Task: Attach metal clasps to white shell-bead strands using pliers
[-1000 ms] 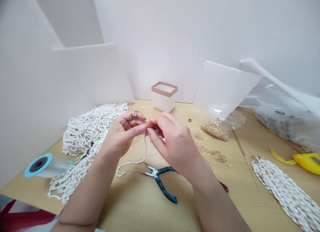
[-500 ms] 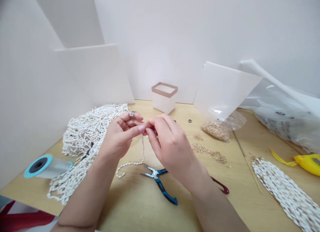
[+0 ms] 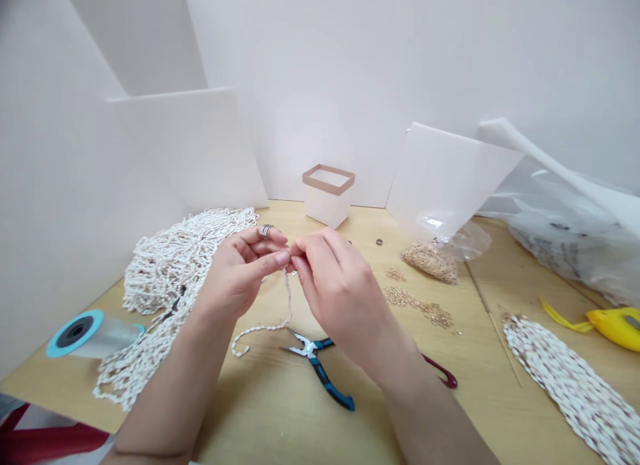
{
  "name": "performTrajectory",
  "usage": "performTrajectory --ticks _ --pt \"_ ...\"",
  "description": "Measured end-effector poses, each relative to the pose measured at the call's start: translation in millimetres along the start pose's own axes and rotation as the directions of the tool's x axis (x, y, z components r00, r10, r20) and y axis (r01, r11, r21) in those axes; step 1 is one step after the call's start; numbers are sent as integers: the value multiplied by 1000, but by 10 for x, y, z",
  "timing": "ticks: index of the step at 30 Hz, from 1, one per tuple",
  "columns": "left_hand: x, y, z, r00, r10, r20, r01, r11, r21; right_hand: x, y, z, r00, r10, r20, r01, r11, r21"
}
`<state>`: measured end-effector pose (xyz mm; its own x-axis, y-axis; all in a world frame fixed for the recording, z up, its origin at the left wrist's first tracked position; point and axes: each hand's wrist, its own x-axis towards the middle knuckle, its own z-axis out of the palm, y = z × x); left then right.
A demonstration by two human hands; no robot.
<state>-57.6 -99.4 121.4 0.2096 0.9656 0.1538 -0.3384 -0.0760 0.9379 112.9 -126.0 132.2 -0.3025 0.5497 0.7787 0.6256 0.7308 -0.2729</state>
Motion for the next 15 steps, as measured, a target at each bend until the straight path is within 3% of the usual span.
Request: performTrajectory --ticks 15 --pt "13 -25 37 999 2 -49 -4 999 -39 -19 27 47 999 -32 9 32 999 -23"
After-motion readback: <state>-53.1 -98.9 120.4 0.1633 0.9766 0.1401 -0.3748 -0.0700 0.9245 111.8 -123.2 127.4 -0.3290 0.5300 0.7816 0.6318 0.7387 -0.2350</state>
